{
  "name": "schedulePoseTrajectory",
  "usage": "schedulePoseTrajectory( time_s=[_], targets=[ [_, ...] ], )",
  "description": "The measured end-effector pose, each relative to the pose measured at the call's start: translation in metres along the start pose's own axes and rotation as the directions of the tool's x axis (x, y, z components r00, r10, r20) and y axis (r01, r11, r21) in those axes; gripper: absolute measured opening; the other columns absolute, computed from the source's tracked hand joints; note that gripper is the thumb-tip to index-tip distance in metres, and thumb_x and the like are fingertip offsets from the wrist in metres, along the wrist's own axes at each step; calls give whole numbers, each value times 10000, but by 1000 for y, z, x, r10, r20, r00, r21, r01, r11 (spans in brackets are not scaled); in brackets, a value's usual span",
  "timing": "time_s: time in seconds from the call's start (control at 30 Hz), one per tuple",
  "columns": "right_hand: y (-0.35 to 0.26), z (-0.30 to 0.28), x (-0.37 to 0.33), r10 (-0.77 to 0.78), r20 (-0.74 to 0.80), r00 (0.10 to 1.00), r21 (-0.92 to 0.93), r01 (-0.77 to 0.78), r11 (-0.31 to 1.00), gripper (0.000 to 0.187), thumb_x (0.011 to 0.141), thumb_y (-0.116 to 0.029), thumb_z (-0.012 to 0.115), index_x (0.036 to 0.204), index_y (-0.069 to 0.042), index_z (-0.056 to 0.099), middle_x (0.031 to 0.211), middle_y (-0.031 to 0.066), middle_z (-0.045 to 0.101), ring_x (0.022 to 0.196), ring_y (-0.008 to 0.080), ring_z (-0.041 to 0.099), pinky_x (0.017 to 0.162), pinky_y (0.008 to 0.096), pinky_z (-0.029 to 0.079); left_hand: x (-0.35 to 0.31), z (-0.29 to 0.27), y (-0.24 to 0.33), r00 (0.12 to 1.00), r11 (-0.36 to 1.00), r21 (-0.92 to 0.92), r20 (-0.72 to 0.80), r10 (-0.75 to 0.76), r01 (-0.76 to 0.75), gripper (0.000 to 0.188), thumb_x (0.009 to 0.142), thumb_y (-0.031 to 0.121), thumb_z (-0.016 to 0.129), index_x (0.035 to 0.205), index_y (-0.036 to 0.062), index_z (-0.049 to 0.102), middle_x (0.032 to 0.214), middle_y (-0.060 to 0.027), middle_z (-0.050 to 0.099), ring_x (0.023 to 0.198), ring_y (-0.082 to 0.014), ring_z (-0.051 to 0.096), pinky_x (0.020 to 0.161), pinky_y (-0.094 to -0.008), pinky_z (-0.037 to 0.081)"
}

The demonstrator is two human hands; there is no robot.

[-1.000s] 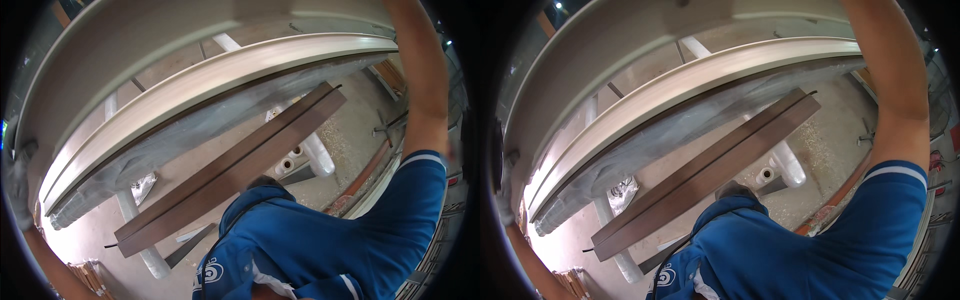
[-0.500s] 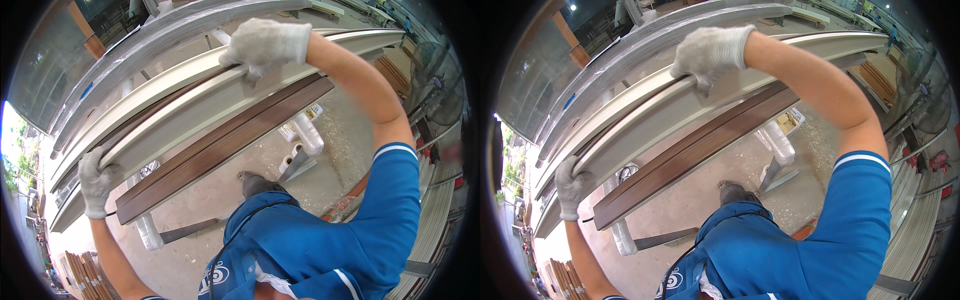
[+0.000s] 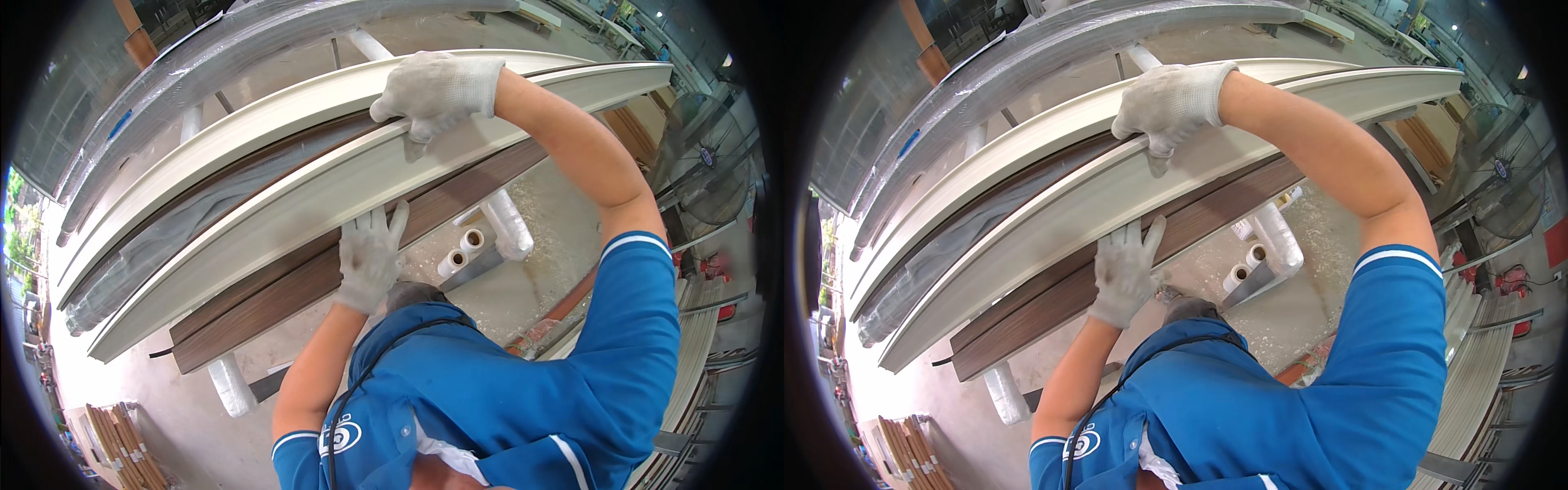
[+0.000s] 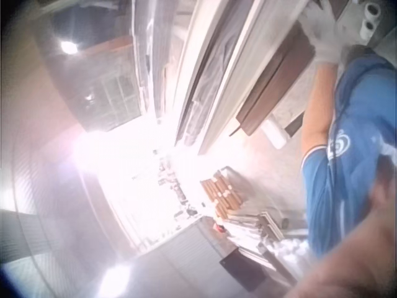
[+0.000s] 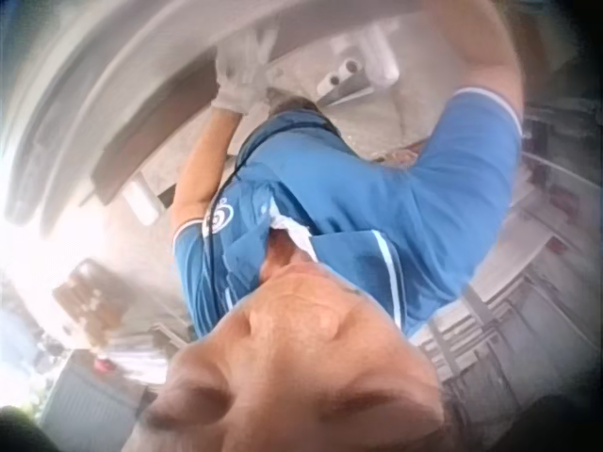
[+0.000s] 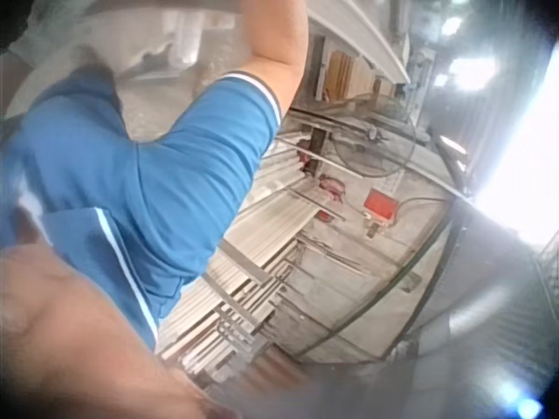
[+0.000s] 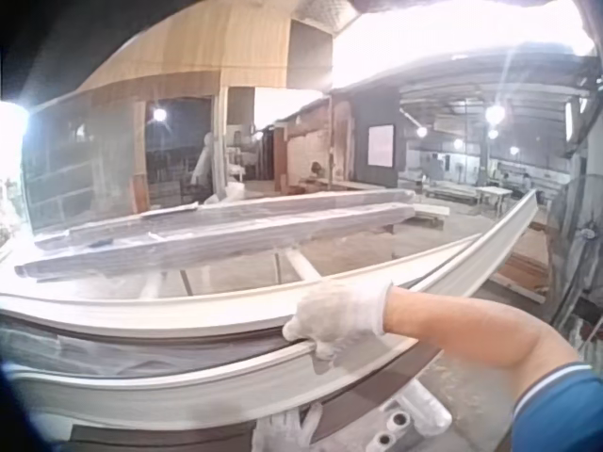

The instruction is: The person wraps long metal profiles with plastic film, places small foam blocks on the wrapped profile, and secures them with additional plastic wrap. The person then stacks the wrapped profiles on a rack.

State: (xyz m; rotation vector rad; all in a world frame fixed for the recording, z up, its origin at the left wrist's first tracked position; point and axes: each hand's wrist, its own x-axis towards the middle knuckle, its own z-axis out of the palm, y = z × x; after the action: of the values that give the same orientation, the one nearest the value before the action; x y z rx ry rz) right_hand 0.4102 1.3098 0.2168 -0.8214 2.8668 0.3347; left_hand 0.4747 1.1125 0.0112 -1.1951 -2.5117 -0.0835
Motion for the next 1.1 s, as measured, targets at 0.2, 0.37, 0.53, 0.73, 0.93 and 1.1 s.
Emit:
schedulePoseTrajectory(
  time_s=[0.2,0.37,0.53,0.73,0.93,1.1],
  targets=[
    [0,9,16,-7,56,998,19,6,1000,442,674,-336,884,968,-51,719,791,139,713,852,367,703,790,481,552,11,8,6,994,994,101,105,42,-52,502,877,217,650,1355,87,564,977,-76,591,930,-233,591,822,-393,466],
    [9,23,17,-75,-9,997,46,75,996,416,692,-324,879,918,-23,702,775,143,703,839,369,701,789,479,549,-18,-14,4,997,997,-43,51,64,-62,554,813,294,728,1322,122,597,1056,-81,590,1004,-244,590,860,-410,461],
    [14,45,22,-52,-37,998,46,54,997,415,678,-326,894,849,-18,674,750,131,693,802,354,705,753,477,553,-52,-63,-107,932,991,-3,-337,-129,136,737,707,426,841,1350,153,606,1305,-105,576,1225,-319,538,1014,-501,432],
    [16,69,28,-57,23,998,16,56,998,412,730,-348,866,884,-35,647,744,116,685,812,341,711,755,472,564,-87,-65,-251,917,918,-5,39,-397,397,540,623,306,913,1059,78,689,973,-126,696,973,-346,647,893,-451,484],
    [15,83,-3,-30,16,999,-28,30,999,310,802,-267,814,957,-54,650,781,95,699,848,305,722,783,456,572,-84,-79,-230,964,967,4,-74,-254,255,461,648,291,903,970,74,656,873,-102,662,856,-323,618,785,-439,445],
    [7,96,-39,-40,-197,980,-148,10,989,115,823,-164,709,887,-97,642,757,58,683,798,258,711,735,394,555,-95,-106,-194,954,959,88,-157,-255,271,352,677,142,812,978,66,647,873,-106,627,868,-328,598,806,-440,443]
  ],
)
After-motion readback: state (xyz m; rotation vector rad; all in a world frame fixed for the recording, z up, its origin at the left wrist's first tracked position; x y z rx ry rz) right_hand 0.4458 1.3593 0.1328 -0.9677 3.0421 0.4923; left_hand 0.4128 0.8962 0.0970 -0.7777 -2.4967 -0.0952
